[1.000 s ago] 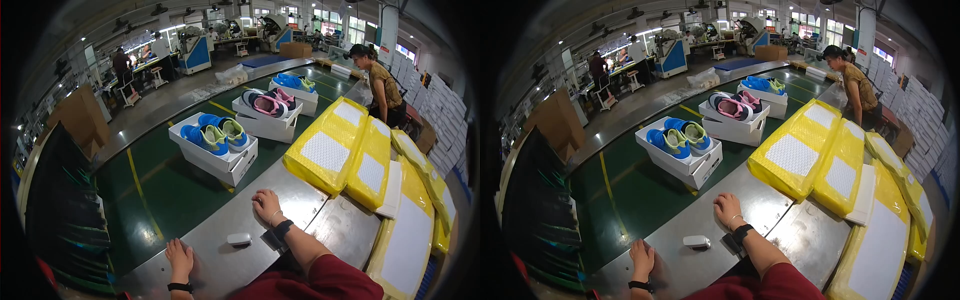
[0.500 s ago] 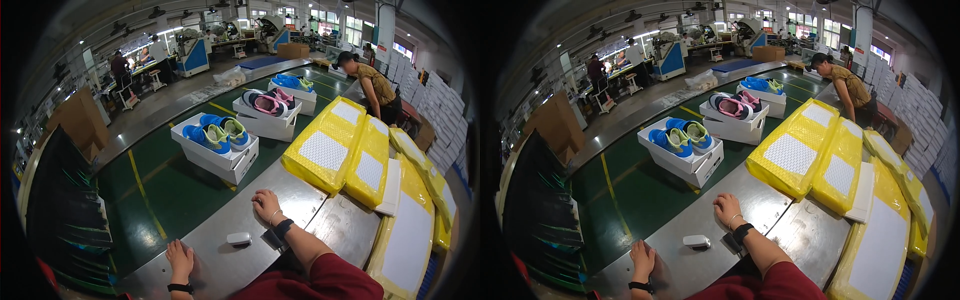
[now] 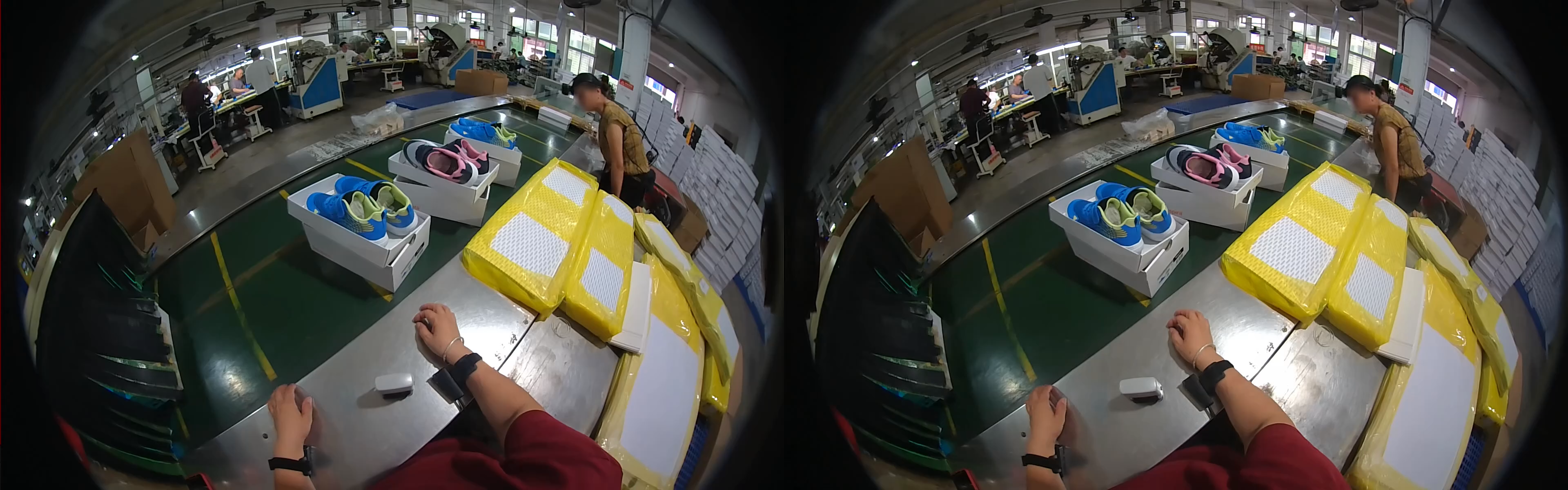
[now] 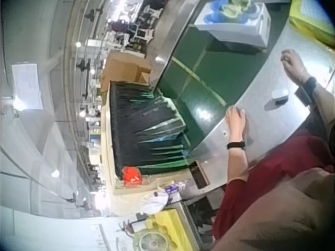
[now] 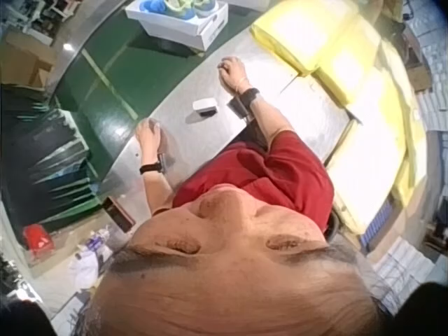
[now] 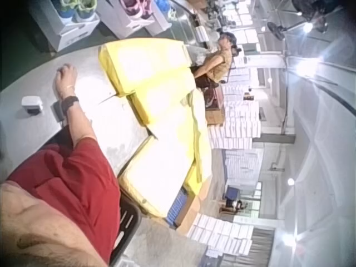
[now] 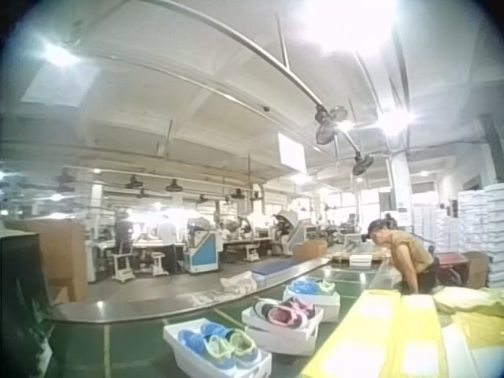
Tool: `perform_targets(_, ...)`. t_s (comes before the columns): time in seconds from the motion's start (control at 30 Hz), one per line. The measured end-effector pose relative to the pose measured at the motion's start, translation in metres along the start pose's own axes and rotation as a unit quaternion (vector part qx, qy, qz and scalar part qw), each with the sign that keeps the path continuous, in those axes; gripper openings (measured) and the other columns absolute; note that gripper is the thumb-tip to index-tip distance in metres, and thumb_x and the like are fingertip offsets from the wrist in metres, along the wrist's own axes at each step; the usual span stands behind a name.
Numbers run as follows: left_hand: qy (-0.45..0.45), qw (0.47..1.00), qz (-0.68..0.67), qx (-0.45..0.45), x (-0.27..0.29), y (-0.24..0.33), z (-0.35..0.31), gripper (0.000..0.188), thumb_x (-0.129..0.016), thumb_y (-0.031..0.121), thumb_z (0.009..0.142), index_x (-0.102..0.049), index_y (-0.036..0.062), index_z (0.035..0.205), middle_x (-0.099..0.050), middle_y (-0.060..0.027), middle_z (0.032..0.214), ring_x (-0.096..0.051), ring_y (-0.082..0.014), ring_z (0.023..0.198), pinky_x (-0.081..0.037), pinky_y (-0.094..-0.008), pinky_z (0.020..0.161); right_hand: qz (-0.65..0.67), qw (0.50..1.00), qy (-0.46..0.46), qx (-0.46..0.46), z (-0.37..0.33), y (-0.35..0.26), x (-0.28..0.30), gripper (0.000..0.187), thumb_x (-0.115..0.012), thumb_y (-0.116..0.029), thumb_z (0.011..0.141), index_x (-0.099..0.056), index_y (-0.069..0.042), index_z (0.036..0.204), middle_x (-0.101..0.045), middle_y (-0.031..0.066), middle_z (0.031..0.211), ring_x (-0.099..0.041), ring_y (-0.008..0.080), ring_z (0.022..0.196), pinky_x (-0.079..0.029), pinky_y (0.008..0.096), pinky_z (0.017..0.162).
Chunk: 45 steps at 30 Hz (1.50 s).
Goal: The recorder picks up sneakers from a conveyor belt, scans them, and packs them into cardboard boxes with protective paper.
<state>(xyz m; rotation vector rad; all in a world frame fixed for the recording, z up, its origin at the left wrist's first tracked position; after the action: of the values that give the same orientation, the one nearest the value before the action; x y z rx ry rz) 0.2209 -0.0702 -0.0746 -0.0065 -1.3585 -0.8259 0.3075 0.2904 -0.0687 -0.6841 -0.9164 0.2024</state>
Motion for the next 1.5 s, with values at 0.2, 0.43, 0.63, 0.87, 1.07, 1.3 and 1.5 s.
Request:
perform_targets(0.2, 0.02, 0.992, -0.12, -0.017, 0.005, 0.014, -0.001, 0.02, -0.062, 0.011, 0.075, -0.061, -0.0016, 0.09, -0.054, -0.0162, 0.102, -0.05, -0.0336, 0.099, -0.04, -0.0396, 0.088, -0.009, 1.0, 0.013, 0.013, -0.003, -0.002, -0.005, 0.011, -0.057, -0.014, 0.074, -0.065, -0.009, 0.081, -0.058, 0.0103, 0.104, -0.049, 0.031, 0.103, -0.038, 0.0399, 0.091)
perform_targets(0.43, 0.013, 0.981, -0.181, 0.07, 0.013, -0.008, 0.001, 0.013, -0.061, 0.011, 0.077, -0.061, -0.0009, 0.08, -0.057, -0.014, 0.083, -0.057, -0.0289, 0.072, -0.047, -0.0362, 0.068, 0.0, 1.0, 0.014, 0.011, -0.006, -0.001, -0.01, 0.011, -0.058, -0.015, 0.074, -0.065, -0.009, 0.082, -0.058, 0.0098, 0.104, -0.049, 0.0306, 0.103, -0.038, 0.0402, 0.091)
perform_targets(0.63, 0.072, 0.992, -0.102, -0.022, 0.02, -0.009, 0.001, 0.015, -0.06, 0.015, 0.08, -0.061, 0.0012, 0.076, -0.057, -0.012, 0.066, -0.056, -0.0245, 0.057, -0.045, -0.0328, 0.056, -0.001, 1.0, 0.008, 0.007, -0.006, -0.007, -0.012, 0.012, -0.058, -0.015, 0.075, -0.065, -0.009, 0.083, -0.058, 0.0102, 0.104, -0.049, 0.0303, 0.104, -0.037, 0.0403, 0.092)
perform_targets(0.87, -0.055, 0.99, -0.095, 0.084, 0.016, 0.005, -0.007, 0.017, -0.061, 0.021, 0.08, -0.062, 0.0043, 0.075, -0.056, -0.0101, 0.054, -0.056, -0.026, 0.051, -0.044, -0.0347, 0.052, 0.001, 1.0, 0.018, 0.015, -0.009, -0.01, -0.017, 0.012, -0.059, -0.016, 0.074, -0.065, -0.008, 0.081, -0.058, 0.0108, 0.103, -0.05, 0.0303, 0.102, -0.038, 0.0401, 0.091)
perform_targets(1.07, -0.036, 0.988, -0.142, 0.052, 0.019, -0.005, -0.007, 0.017, -0.061, 0.018, 0.081, -0.061, 0.0024, 0.075, -0.057, -0.0097, 0.056, -0.055, -0.0216, 0.05, -0.043, -0.0316, 0.051, 0.001, 1.0, 0.008, 0.01, -0.011, -0.014, -0.02, 0.012, -0.058, -0.015, 0.075, -0.065, -0.01, 0.083, -0.057, 0.0098, 0.104, -0.049, 0.03, 0.105, -0.037, 0.041, 0.092)
perform_targets(1.3, 0.028, 0.981, -0.165, 0.094, 0.018, -0.046, -0.008, 0.014, -0.061, 0.014, 0.081, -0.06, 0.0009, 0.075, -0.056, -0.0073, 0.056, -0.053, -0.0172, 0.048, -0.042, -0.0286, 0.05, -0.003, 1.0, 0.008, 0.01, -0.014, -0.021, -0.023, 0.012, -0.058, -0.014, 0.074, -0.065, -0.009, 0.082, -0.057, 0.0098, 0.104, -0.049, 0.0298, 0.105, -0.037, 0.04, 0.091)
perform_targets(1.5, 0.082, 0.982, -0.115, 0.126, 0.003, -0.031, -0.022, 0.01, -0.064, 0.013, 0.076, -0.059, 0.0055, 0.073, -0.052, -0.0038, 0.057, -0.052, -0.0199, 0.057, -0.042, -0.0327, 0.057, -0.004, 1.0, 0.005, 0.003, -0.014, -0.022, -0.026, 0.012, -0.058, -0.014, 0.074, -0.065, -0.009, 0.082, -0.057, 0.0103, 0.105, -0.048, 0.0298, 0.105, -0.037, 0.0402, 0.091)
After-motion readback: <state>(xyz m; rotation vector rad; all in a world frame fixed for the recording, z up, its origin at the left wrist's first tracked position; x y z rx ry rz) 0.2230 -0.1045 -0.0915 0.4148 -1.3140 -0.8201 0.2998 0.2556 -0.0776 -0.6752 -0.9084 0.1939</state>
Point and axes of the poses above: each hand's wrist, its own z-axis towards the middle knuckle, its own x-axis out of the back of the hand, y = z × x, the point moved 2 cm from there along z, towards the middle knuckle
